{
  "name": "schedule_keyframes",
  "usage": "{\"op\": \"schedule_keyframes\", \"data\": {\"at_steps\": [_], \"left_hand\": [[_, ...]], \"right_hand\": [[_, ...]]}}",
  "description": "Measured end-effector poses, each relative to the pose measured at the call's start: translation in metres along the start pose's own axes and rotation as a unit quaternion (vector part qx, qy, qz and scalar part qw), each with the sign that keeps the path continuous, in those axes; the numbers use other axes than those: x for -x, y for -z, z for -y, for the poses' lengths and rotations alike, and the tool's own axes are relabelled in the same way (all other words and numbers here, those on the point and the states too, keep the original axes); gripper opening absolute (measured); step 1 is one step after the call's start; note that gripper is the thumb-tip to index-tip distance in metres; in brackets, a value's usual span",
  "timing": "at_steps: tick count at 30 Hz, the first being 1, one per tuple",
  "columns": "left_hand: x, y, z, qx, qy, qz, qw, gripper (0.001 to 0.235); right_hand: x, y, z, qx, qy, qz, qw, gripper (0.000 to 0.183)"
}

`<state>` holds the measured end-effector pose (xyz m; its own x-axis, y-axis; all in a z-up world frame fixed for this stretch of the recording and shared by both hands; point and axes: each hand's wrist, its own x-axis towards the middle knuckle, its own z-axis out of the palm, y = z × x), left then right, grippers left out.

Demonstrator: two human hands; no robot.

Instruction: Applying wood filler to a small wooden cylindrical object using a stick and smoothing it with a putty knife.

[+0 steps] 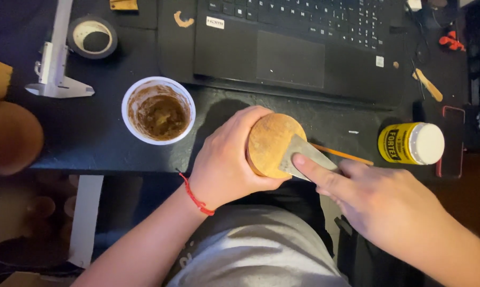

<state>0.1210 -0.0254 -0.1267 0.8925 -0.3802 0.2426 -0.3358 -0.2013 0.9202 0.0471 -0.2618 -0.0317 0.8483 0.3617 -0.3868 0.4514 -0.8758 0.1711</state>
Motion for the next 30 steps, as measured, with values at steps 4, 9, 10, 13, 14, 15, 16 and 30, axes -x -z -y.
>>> {"op": "schedule_keyframes", "data": {"at_steps": [4, 9, 10, 13, 14, 15, 16, 30], "left_hand": [[0.002, 0.001, -0.002, 0.010, -0.011, -0.003, 1.000, 0.081], [0.000, 0.000, 0.001, -0.006, -0.002, -0.005, 1.000, 0.082], [0.001, 0.000, 0.003, -0.003, 0.001, -0.005, 1.000, 0.082], [0.002, 0.001, 0.003, 0.005, -0.012, 0.001, 1.000, 0.082], [0.003, 0.001, 0.002, 0.005, -0.011, -0.002, 1.000, 0.083], [0.001, 0.001, 0.002, 0.004, -0.015, -0.006, 1.000, 0.085], [0.000, 0.000, 0.001, 0.007, -0.024, -0.004, 1.000, 0.085], [0.004, -0.002, -0.002, -0.009, -0.004, -0.010, 1.000, 0.088]], "right_hand": [[0.012, 0.012, -0.005, 0.061, -0.041, 0.103, 0.992, 0.081], [0.016, 0.016, -0.016, 0.051, -0.045, 0.054, 0.996, 0.073], [0.017, 0.019, -0.018, 0.051, -0.044, 0.057, 0.996, 0.073], [0.017, 0.023, -0.020, -0.237, 0.043, -0.046, 0.970, 0.061], [0.015, 0.022, -0.018, -0.444, 0.021, 0.029, 0.895, 0.058], [0.014, 0.021, -0.017, -0.625, -0.004, 0.097, 0.774, 0.065], [0.016, 0.012, -0.014, -0.622, -0.009, 0.090, 0.777, 0.065], [-0.004, -0.016, 0.013, -0.212, -0.067, -0.086, 0.971, 0.059]]}}
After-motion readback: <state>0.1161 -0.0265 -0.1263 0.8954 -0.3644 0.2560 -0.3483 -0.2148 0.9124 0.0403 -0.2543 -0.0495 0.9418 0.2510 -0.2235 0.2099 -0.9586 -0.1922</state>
